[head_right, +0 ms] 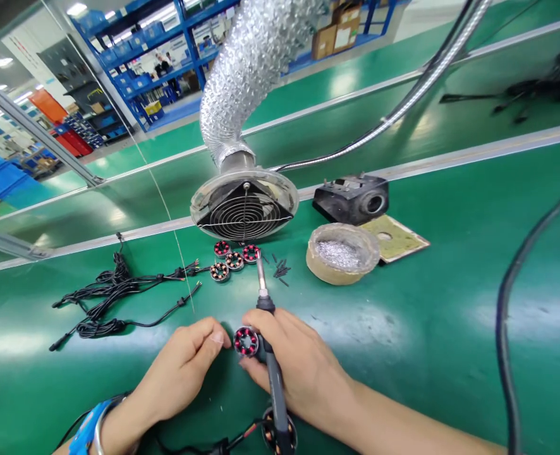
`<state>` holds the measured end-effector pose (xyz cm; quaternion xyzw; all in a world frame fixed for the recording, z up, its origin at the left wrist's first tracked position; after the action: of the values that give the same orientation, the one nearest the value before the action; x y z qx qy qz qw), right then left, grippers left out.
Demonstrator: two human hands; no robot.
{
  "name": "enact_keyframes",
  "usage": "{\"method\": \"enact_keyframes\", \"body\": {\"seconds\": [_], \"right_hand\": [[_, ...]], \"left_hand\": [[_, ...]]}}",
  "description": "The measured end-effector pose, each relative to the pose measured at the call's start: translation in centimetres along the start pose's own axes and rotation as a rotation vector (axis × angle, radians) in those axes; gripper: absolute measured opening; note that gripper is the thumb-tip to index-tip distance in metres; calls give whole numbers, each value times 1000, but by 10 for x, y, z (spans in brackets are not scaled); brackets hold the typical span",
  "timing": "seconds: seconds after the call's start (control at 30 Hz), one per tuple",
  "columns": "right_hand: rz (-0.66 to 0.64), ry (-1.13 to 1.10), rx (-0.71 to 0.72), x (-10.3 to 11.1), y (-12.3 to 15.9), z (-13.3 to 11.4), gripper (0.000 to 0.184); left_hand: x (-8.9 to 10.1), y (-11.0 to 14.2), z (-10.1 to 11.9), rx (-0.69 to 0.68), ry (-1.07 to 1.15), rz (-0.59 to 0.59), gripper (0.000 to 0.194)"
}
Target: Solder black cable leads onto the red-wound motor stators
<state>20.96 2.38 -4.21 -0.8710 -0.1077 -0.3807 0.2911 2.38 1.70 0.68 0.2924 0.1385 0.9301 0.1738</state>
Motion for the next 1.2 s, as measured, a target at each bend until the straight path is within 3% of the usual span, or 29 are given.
{"method": "enact_keyframes", "body": {"seconds": [0.07, 0.17, 0.23, 0.3, 0.4, 0.57, 0.7, 0.77, 0.93, 1.03, 1.2], "right_hand": [[-5, -17, 21, 0, -2, -1, 43], [-18, -22, 61, 0, -5, -3, 32], [-30, -34, 68, 0, -5, -4, 28], [-31, -53, 64, 1, -5, -5, 28], [-35, -70, 75, 2, -4, -6, 29], [-64, -102, 78, 3, -4, -6, 33], [-77, -152, 109, 3, -5, -6, 39], [-84, -165, 122, 3, -5, -6, 41], [-98, -152, 132, 4, -4, -5, 37], [-80, -157, 123, 5, -5, -3, 37], [-9, -162, 127, 6, -8, -5, 35]], "left_hand": [[-3, -2, 0, 17, -41, 21, 20], [-10, -4, 2, 18, -148, 24, 26], [-13, -5, 3, -9, -191, 32, 15], [-13, -6, 2, -24, -156, 21, 8], [-6, -8, -3, -3, -5, -3, 15], [4, -10, -3, -8, 91, 160, 20], [-5, -10, 7, -29, -155, 76, 12], [-8, -11, 8, -22, -168, 50, 7], [2, -16, -7, 71, 231, -31, 16], [11, -15, -9, 52, 379, -6, 25], [2, -6, 0, 94, 78, -38, 21]]}}
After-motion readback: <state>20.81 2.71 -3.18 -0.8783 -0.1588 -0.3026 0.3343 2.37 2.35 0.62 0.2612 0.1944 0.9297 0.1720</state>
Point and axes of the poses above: each hand's wrist, its own y-axis away from the middle knuckle, its own x-axis out of the back of the hand, z = x × y, the point moved 2 cm from there along -y, towards the middle knuckle, and after that the axes turned 10 degrees about y, right-handed, at the moved point
